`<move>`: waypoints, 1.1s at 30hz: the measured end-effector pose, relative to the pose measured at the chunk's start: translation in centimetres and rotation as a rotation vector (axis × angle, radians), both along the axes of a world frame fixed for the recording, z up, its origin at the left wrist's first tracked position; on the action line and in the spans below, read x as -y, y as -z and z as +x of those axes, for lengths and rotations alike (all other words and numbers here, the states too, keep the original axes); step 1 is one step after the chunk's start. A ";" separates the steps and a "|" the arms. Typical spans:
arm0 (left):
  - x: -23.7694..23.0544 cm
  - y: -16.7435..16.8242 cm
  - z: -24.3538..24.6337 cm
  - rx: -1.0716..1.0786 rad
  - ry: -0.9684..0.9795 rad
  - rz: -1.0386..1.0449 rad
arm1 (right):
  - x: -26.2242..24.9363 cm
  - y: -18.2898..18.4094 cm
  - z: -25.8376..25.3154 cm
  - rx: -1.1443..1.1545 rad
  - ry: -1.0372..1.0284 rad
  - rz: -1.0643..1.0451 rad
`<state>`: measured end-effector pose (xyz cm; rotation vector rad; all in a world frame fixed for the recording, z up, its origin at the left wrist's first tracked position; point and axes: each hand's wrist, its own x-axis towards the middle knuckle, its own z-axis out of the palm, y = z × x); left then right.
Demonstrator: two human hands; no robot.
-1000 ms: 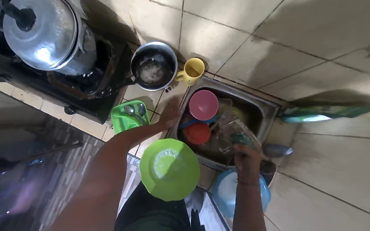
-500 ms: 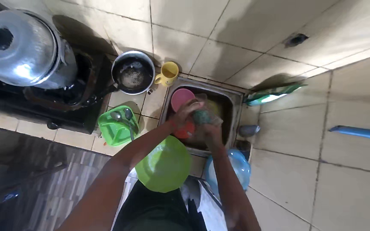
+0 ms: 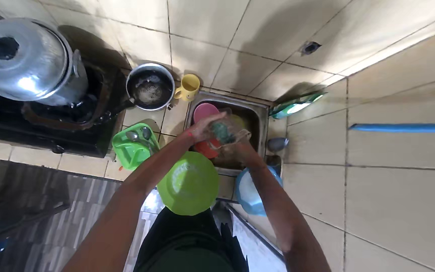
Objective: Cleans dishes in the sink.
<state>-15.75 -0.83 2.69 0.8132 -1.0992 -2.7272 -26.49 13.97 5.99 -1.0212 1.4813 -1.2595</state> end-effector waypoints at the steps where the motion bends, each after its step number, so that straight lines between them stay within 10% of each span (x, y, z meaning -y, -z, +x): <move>1: -0.8 0.0 -0.2 -0.078 -0.127 0.036 | -0.4 -0.4 0.7 0.232 0.164 -0.011; 4: -3.3 0.1 -1.8 -0.267 -0.462 0.091 | -1.3 -1.2 2.2 0.378 0.247 -0.033; 8: -5.4 -3.7 -0.6 -0.102 -0.459 -0.008 | -0.5 -1.4 1.9 -0.395 -0.097 0.363; 11: -5.0 -4.2 -1.8 0.037 -0.447 -0.039 | -0.9 0.4 0.6 -0.876 -0.233 0.004; 17: -7.1 -1.8 -3.5 -0.291 -0.606 0.090 | -3.2 -2.3 -0.7 0.169 0.109 0.026; 24: -8.6 -4.5 -5.2 -0.078 -0.675 0.033 | -1.6 0.0 -2.5 -0.792 -0.145 -0.201; 30: -9.9 -4.8 -5.0 -0.325 -0.654 0.085 | -4.0 -3.1 -2.1 0.242 0.147 -0.043; 33: -9.9 -5.4 -5.6 -0.198 -0.673 0.030 | -4.2 -2.6 -1.6 -0.289 0.051 -0.008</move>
